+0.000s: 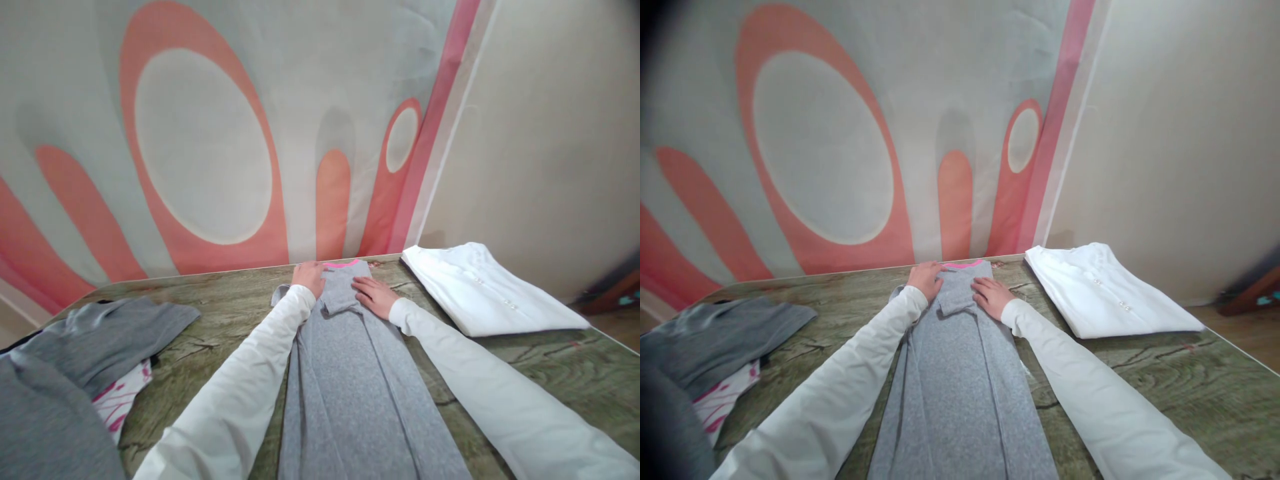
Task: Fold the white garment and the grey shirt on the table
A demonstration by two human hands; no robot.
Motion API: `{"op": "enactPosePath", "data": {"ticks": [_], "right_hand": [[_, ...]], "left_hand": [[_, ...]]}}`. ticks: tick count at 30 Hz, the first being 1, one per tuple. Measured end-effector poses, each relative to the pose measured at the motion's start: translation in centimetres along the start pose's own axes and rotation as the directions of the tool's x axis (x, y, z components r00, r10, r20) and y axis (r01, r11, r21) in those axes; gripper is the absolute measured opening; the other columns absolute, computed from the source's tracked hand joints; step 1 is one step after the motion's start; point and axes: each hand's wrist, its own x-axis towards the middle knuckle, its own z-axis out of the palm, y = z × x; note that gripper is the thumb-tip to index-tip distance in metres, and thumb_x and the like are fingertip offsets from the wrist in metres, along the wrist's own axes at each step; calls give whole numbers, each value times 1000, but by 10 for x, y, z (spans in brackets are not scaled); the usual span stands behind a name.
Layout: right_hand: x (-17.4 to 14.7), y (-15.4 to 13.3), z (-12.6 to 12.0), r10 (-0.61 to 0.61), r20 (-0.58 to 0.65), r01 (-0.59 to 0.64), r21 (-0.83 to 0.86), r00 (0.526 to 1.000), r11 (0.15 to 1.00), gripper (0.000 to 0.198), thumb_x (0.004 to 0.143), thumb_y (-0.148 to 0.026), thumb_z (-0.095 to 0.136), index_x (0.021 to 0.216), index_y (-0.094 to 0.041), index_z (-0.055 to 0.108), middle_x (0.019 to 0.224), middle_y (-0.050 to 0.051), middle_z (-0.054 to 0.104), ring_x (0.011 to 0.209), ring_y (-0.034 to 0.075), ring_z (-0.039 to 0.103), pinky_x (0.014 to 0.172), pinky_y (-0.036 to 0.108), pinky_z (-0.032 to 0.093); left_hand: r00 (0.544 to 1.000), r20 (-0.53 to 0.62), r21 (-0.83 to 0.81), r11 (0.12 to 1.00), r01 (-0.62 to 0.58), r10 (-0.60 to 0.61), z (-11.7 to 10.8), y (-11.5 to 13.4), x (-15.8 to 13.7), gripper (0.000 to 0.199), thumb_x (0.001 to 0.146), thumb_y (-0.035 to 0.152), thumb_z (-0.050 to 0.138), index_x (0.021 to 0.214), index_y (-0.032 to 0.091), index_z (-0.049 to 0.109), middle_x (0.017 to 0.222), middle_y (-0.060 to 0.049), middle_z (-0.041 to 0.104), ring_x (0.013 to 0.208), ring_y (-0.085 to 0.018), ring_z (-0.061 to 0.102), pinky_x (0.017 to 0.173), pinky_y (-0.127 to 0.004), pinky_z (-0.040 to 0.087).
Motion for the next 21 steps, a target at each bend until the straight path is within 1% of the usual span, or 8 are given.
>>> {"op": "enactPosePath", "data": {"ticks": [3,5,8,10,13,15,18,21], "right_hand": [[-6,-9,0,42,51,-42,-8,998,999,51,88,-45,22,133,-21,31,139,5,30,126,20,26,101,41,22],[-8,-11,-2,107,70,-106,-26,992,994,54,88,-47,20,134,-20,28,140,5,28,127,21,24,102,43,20],[-9,-11,-4,171,83,-167,-52,982,985,55,88,-47,18,134,-19,27,141,4,26,128,21,21,102,43,17],[-9,-12,-6,187,89,-181,-67,978,981,55,88,-47,16,134,-19,27,141,4,25,128,21,20,103,43,15],[-12,-13,-8,210,87,-202,-94,974,975,55,88,-47,15,133,-19,29,141,4,26,128,21,20,103,44,14],[-15,-14,-9,219,81,-208,-121,972,971,55,88,-47,16,133,-18,31,140,5,28,128,21,21,103,45,13],[-22,-16,-10,184,93,-169,-148,979,974,55,88,-45,19,132,-16,31,139,5,29,127,21,23,103,44,13],[-30,-17,-10,140,120,-122,-143,983,982,56,87,-45,19,134,-16,29,140,6,27,127,21,24,104,43,15]], "left_hand": [[997,60,46,997,54,-57,18,-2,12,31,74,27,56,104,21,57,106,-8,58,103,-24,48,90,-40,32],[995,53,53,995,81,-84,28,-3,14,29,75,28,55,103,20,58,106,-9,58,103,-25,49,91,-42,29],[996,26,67,994,84,-85,34,-4,13,22,78,28,52,97,20,59,106,-9,57,106,-25,45,97,-43,20],[997,6,86,993,80,-81,34,-6,11,20,77,30,53,93,20,60,103,-8,57,104,-25,46,98,-43,17],[996,-40,107,990,89,-85,30,-6,10,23,76,29,55,96,20,58,98,-8,59,99,-25,48,97,-43,19],[995,-87,107,993,58,-49,27,-4,9,20,76,25,53,95,20,58,95,-7,59,98,-24,47,98,-43,16],[985,-170,105,994,-1,19,20,-1,9,17,80,20,47,91,21,59,91,-6,58,99,-23,45,101,-43,11],[983,-180,96,995,-16,33,13,4,8,21,79,13,44,90,21,60,92,-7,57,100,-22,44,101,-45,11]]}}
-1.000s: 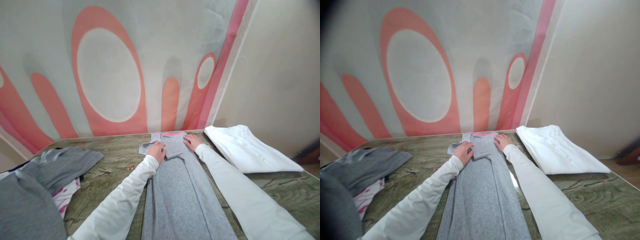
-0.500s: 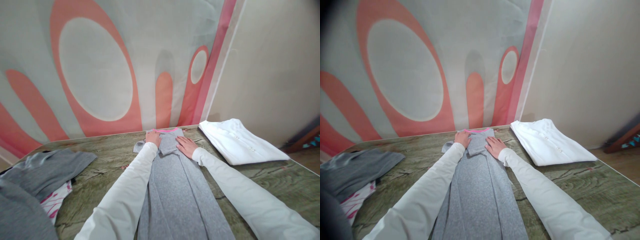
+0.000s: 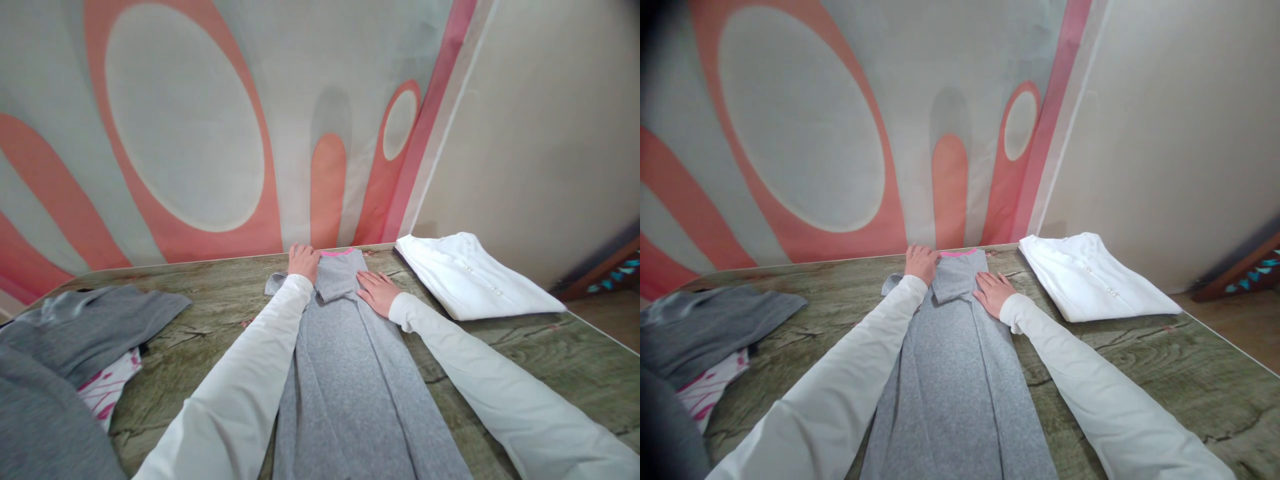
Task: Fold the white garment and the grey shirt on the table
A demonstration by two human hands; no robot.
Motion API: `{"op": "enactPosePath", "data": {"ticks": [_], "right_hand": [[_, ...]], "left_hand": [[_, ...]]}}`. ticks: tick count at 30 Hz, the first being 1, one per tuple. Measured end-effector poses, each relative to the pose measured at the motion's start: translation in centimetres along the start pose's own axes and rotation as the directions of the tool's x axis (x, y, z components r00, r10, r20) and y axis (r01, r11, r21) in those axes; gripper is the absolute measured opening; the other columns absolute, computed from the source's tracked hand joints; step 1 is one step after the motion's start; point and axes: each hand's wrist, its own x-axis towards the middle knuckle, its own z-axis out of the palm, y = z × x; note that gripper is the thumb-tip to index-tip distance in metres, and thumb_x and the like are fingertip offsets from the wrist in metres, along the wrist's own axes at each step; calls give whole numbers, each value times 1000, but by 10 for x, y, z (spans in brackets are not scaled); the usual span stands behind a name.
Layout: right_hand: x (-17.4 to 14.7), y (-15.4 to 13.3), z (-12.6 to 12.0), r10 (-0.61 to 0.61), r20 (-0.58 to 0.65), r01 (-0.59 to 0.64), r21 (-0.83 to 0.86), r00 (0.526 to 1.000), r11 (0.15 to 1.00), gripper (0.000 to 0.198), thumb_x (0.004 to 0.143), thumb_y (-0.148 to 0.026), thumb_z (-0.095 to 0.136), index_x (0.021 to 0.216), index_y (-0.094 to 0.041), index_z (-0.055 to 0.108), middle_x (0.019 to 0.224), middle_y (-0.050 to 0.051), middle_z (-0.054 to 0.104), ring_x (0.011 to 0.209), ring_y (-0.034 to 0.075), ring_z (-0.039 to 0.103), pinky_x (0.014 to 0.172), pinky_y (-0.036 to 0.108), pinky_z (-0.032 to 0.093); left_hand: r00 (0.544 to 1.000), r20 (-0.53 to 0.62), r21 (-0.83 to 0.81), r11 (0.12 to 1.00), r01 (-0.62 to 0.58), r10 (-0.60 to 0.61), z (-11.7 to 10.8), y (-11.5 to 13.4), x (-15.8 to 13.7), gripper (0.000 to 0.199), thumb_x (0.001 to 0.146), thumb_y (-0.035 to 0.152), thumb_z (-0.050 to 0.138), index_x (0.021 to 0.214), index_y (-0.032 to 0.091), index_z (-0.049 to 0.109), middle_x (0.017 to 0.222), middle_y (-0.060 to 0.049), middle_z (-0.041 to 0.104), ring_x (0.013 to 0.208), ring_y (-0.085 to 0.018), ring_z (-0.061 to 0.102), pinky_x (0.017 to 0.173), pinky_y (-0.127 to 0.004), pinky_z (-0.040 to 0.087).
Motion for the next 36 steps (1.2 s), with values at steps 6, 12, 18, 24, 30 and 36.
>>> {"op": "enactPosePath", "data": {"ticks": [6,12,18,24,30,36], "right_hand": [[-4,0,1,4,-9,-4,33,1000,999,56,87,-47,21,134,-17,28,140,6,28,127,21,25,102,44,18],[-2,3,1,-1,-55,3,37,998,999,50,87,-40,27,131,-17,33,137,8,33,126,19,27,103,43,16],[-6,7,-12,-2,-155,24,145,988,989,36,84,-29,36,115,-18,52,125,8,48,115,21,41,99,40,26],[-26,-27,-34,-121,-270,195,268,955,944,24,82,-25,42,94,-17,61,95,8,58,91,18,52,84,31,39],[-44,-69,-38,-98,-141,140,337,985,931,17,73,-36,56,76,-19,55,74,0,54,62,11,50,60,23,38],[-43,-74,-33,38,-80,-15,264,996,964,6,71,-24,52,67,-20,51,63,-2,55,56,10,48,55,22,32]], "left_hand": [[957,220,-184,971,-150,190,-12,35,-1,27,81,20,44,106,20,55,111,-7,54,107,-21,45,94,-38,31],[865,449,-291,952,-95,224,6,70,-27,47,88,49,22,129,29,34,137,-3,32,123,-29,28,94,-54,24],[885,457,-193,981,-3,92,20,38,-25,47,87,51,18,132,37,27,141,3,22,127,-33,17,92,-66,13],[876,480,-86,991,106,-52,23,-5,-16,50,86,54,20,132,36,26,142,0,21,127,-32,17,91,-65,16],[892,445,-36,993,112,-85,25,-23,-19,51,86,56,17,131,36,27,141,0,23,127,-31,17,91,-66,14],[917,396,-53,996,78,-51,27,-26,-22,52,86,56,18,128,31,35,139,-3,29,125,-26,25,95,-59,17]]}}
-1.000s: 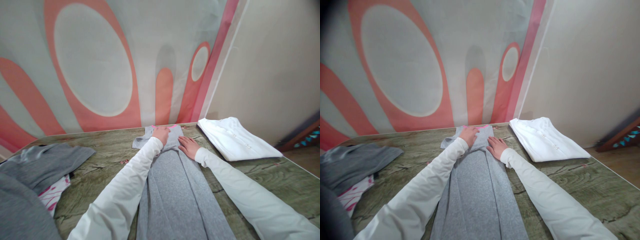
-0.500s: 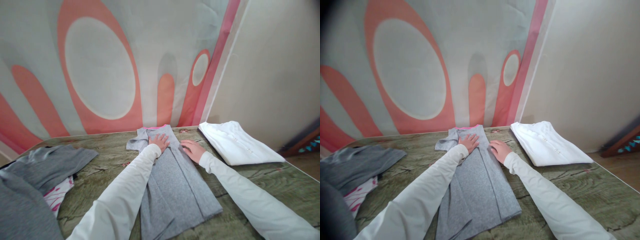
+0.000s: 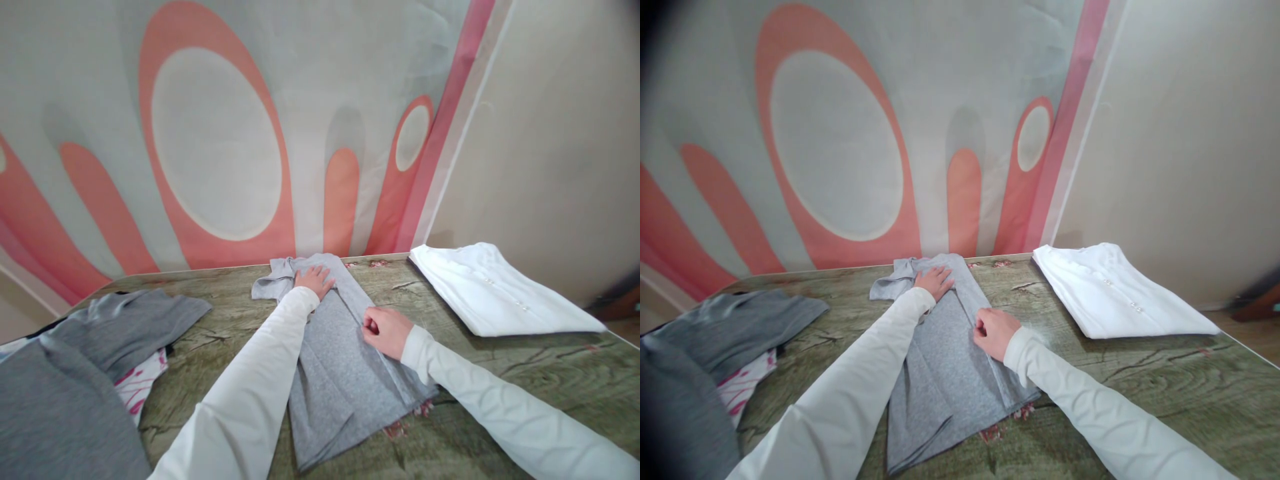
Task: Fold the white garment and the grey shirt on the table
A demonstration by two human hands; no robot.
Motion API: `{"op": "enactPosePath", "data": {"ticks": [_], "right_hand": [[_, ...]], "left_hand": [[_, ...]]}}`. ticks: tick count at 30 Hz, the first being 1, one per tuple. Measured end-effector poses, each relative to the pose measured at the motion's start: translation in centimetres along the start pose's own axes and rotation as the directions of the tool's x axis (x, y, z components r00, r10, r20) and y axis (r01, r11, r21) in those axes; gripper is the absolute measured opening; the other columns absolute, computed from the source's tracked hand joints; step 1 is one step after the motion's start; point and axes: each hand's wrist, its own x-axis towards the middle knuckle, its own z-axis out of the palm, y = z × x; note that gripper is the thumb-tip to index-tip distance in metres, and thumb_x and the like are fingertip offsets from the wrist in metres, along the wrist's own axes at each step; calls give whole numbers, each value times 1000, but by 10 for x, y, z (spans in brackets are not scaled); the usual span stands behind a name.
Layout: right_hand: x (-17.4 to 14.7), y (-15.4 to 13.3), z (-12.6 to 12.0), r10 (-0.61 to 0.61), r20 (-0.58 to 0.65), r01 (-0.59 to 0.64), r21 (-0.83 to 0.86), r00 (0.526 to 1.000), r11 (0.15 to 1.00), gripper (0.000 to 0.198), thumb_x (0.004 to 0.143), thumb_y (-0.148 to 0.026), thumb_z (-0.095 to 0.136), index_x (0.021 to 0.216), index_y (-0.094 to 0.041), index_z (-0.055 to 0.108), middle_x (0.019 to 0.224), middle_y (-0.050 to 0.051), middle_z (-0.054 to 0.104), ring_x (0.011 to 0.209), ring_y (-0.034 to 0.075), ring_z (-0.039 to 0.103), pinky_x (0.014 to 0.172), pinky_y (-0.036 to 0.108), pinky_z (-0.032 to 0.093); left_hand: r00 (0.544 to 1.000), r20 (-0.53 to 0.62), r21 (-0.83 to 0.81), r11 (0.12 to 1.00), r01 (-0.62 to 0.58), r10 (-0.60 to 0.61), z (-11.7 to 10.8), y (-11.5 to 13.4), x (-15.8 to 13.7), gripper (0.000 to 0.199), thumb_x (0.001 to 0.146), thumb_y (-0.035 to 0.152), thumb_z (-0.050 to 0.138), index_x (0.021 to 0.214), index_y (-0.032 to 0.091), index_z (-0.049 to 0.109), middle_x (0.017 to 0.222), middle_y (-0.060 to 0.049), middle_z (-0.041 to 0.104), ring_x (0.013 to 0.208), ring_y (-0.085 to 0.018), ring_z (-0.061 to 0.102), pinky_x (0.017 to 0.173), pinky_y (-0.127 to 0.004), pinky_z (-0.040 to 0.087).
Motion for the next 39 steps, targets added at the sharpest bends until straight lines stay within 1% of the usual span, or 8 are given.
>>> {"op": "enactPosePath", "data": {"ticks": [7,11,14,18,21,27,34,39], "right_hand": [[-2,-5,-6,16,-30,-17,-24,999,1000,11,71,-26,52,62,-21,53,60,-3,58,55,11,50,53,22,29],[-2,-2,-11,-64,72,64,9,995,998,17,74,-33,53,62,-20,56,57,-2,59,53,11,50,51,22,30],[1,7,-20,-134,139,126,66,981,990,29,81,-37,44,64,-19,59,56,-1,59,53,12,51,53,22,33],[7,19,-26,-189,32,184,117,981,976,25,84,-25,39,85,-17,62,82,5,64,75,15,57,70,26,41],[4,23,-17,-293,31,290,84,955,953,34,85,-27,38,114,-15,52,115,11,55,105,18,49,90,32,36],[-30,27,-8,-322,182,342,-91,929,935,55,88,-43,28,136,-17,23,141,9,25,129,20,19,105,43,15],[-97,33,-20,-363,205,371,1,909,929,56,88,-43,30,138,-23,15,141,4,23,130,19,18,106,44,11],[-116,32,-31,-325,179,322,46,929,946,52,88,-42,29,137,-29,16,140,1,27,128,18,23,107,45,10]], "left_hand": [[1000,-9,12,1000,2,-2,0,1,-1,48,87,52,23,127,28,36,138,-4,30,125,-24,26,97,-53,20],[997,-67,24,999,-29,31,-8,1,-2,43,86,44,33,124,26,40,134,-5,37,124,-22,28,99,-47,20],[980,-139,28,990,-136,139,-18,8,-2,37,85,30,38,121,23,44,131,-5,41,123,-19,30,102,-42,17],[955,-100,-31,959,-282,278,-23,35,-5,35,88,27,30,119,22,45,127,-4,46,118,-16,37,101,-38,21],[942,-2,-57,940,-336,336,-15,55,-12,41,90,37,24,123,19,41,131,-7,41,120,-17,35,99,-38,25],[938,2,-23,938,-346,346,2,60,-21,54,88,47,24,131,15,31,139,-9,28,126,-21,25,101,-38,19],[948,-45,4,949,-315,315,4,59,-22,50,87,46,27,130,21,33,137,-6,32,124,-21,28,102,-45,11],[977,-111,72,981,-178,185,-4,46,-19,37,85,32,35,120,23,47,129,-5,43,123,-22,30,103,-48,2]]}}
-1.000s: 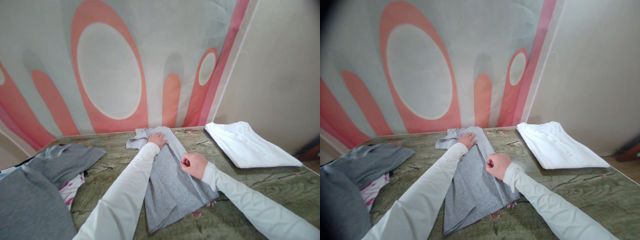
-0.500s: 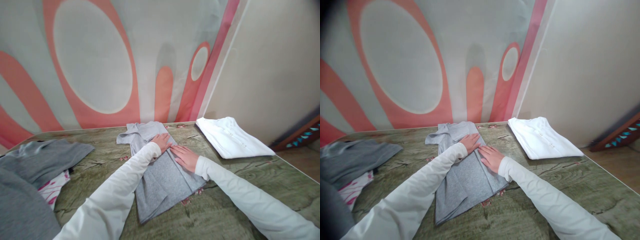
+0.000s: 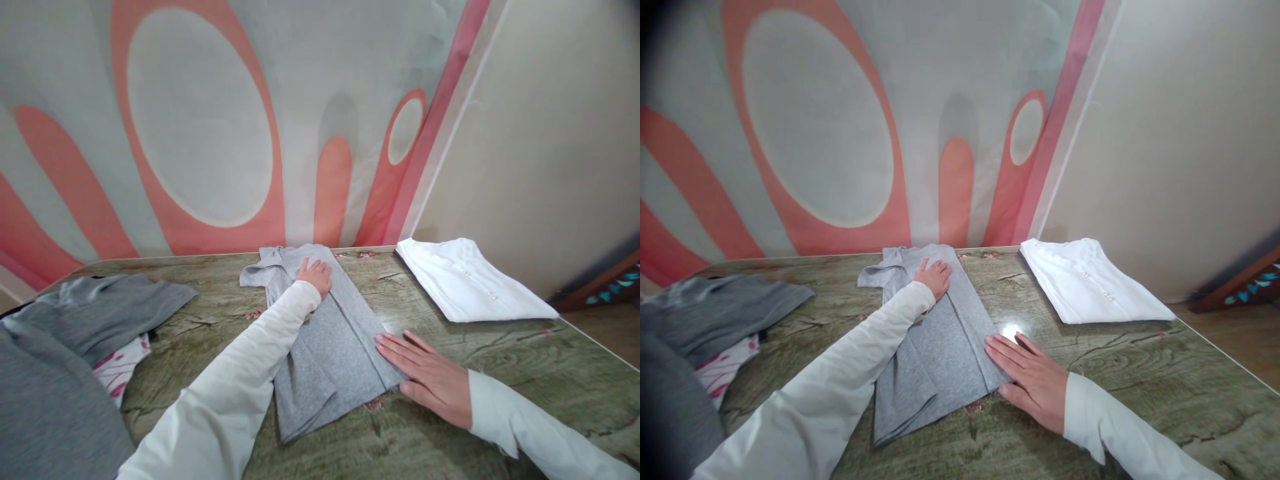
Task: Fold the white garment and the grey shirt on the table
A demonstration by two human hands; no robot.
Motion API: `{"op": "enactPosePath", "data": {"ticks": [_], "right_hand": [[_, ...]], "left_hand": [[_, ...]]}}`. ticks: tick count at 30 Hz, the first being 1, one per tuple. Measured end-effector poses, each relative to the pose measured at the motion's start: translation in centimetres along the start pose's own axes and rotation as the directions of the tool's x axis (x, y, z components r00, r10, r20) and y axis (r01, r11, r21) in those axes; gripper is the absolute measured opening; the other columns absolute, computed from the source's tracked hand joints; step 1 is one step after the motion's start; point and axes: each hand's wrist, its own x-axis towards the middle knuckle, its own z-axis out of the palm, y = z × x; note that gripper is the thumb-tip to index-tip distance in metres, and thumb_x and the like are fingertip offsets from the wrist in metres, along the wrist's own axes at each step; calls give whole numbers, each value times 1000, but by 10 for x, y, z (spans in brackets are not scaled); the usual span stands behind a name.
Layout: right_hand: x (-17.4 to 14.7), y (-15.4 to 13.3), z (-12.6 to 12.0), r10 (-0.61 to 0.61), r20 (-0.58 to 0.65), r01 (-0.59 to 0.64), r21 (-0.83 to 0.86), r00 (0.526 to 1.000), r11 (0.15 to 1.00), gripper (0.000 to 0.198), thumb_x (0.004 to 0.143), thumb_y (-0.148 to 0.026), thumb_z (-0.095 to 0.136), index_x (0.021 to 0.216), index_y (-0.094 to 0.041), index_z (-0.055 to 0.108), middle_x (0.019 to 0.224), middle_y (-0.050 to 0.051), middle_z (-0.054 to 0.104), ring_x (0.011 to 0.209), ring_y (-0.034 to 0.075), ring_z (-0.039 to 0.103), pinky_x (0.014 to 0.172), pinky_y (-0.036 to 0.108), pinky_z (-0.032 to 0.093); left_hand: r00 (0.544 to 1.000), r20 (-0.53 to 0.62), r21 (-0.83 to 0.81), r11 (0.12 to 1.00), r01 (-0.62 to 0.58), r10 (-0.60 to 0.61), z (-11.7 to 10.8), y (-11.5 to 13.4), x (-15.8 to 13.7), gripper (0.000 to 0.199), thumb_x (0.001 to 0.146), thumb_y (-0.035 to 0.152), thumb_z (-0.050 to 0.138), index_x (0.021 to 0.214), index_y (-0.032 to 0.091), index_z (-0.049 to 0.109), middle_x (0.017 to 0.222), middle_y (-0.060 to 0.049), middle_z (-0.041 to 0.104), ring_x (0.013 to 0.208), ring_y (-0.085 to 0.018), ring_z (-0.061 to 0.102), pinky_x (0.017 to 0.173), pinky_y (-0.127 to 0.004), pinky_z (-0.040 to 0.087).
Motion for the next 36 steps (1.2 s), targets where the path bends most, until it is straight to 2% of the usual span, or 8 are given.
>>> {"op": "enactPosePath", "data": {"ticks": [4,8,11,16,20,25,30,36], "right_hand": [[8,-9,-6,-12,-37,11,-18,999,1000,53,87,-43,31,137,-29,17,140,0,25,129,19,20,107,45,10],[16,-21,-1,-86,-31,86,7,996,996,57,85,-45,36,137,-27,18,140,2,27,128,19,23,107,42,14],[16,-25,4,-132,-29,133,34,991,991,57,85,-44,37,136,-24,23,138,4,31,126,20,28,106,41,18],[15,-26,5,-149,-23,149,11,989,989,58,85,-45,39,135,-21,26,138,5,30,127,19,27,106,40,19],[13,-28,8,-141,-22,141,-19,990,990,61,83,-49,40,135,-20,26,140,5,27,128,21,24,107,40,17],[12,-30,10,-140,-18,139,-51,990,989,64,81,-51,41,135,-20,26,140,4,27,128,20,22,107,39,15],[13,-29,9,-134,-18,133,-41,991,990,62,82,-50,41,135,-20,28,139,5,28,128,20,23,107,40,16],[11,-32,0,-112,-30,112,-18,993,994,60,81,-52,40,133,-23,32,137,4,32,126,23,29,103,42,24]], "left_hand": [[991,110,-66,995,78,-71,-7,-19,3,35,87,25,31,117,24,49,129,-4,44,119,-21,37,102,-49,14],[982,188,-107,994,7,14,-12,-39,6,41,78,17,43,118,23,48,125,-2,49,113,-18,45,97,-34,31],[970,224,-125,990,-64,91,-15,-50,6,50,70,13,51,120,20,48,124,-2,50,113,-16,45,96,-23,32],[953,264,-128,985,-115,146,-19,-55,4,52,69,7,50,119,20,48,128,-2,46,114,-17,44,95,-24,33],[947,306,-96,993,-67,94,-19,-50,2,55,70,6,51,122,22,44,134,-4,38,119,-20,38,96,-31,33],[941,334,-26,998,63,-50,-19,-27,-2,53,66,12,60,117,20,48,133,-12,37,119,-32,35,92,-55,27],[965,264,-76,997,21,0,-17,1,-12,47,84,40,38,127,21,36,139,-7,28,126,-26,24,98,-52,20],[958,283,-125,989,77,-39,-15,9,-19,63,79,59,32,131,22,33,140,-6,25,124,-35,22,95,-56,20]]}}
